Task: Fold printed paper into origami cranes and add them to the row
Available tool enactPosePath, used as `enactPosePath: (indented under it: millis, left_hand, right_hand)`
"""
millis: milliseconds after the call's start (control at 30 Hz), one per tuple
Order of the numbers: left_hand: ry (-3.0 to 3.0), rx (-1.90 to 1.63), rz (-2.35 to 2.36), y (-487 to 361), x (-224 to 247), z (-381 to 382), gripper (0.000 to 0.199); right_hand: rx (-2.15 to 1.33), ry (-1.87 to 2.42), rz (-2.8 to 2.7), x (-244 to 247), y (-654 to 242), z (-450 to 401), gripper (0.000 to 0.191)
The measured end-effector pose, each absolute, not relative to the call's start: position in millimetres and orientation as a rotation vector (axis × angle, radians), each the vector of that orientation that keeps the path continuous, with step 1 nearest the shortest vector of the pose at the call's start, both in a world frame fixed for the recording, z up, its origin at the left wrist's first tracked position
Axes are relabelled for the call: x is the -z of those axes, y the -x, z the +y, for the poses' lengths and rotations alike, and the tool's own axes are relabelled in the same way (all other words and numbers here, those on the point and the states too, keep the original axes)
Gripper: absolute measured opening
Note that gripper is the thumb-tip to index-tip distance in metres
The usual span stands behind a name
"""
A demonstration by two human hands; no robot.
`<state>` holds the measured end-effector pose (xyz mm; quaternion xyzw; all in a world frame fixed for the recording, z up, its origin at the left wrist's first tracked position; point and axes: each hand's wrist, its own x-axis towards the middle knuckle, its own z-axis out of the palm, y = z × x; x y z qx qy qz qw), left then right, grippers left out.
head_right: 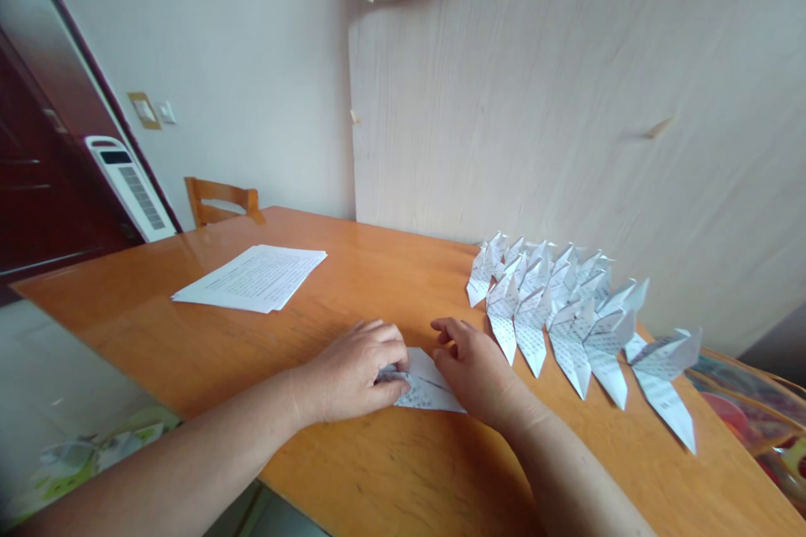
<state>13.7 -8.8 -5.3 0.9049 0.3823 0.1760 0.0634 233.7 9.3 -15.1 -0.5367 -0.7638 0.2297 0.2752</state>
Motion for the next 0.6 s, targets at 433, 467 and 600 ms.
enactPosePath:
  millis: [433,467,600]
  left_hand:
    - [-2.784,-0.600,1.266,-10.8,0.4,-10.4,0.013]
    - [-2.789,-0.577,1.273,-11.1,0.1,-10.6,0.009]
    - [-2.788,-0.489,1.237,-12.1,0.1,-11.1,0.008]
  right_hand:
    - [-0.536,1.202,-2.266,18.0,-228.4,5.8,0.043]
    - [-0.519,1.194,-2.266,19.3,-228.3,6.1,0.047]
    - [-0.448,1.192,-2.353,22.9,-227.4,7.4,0.054]
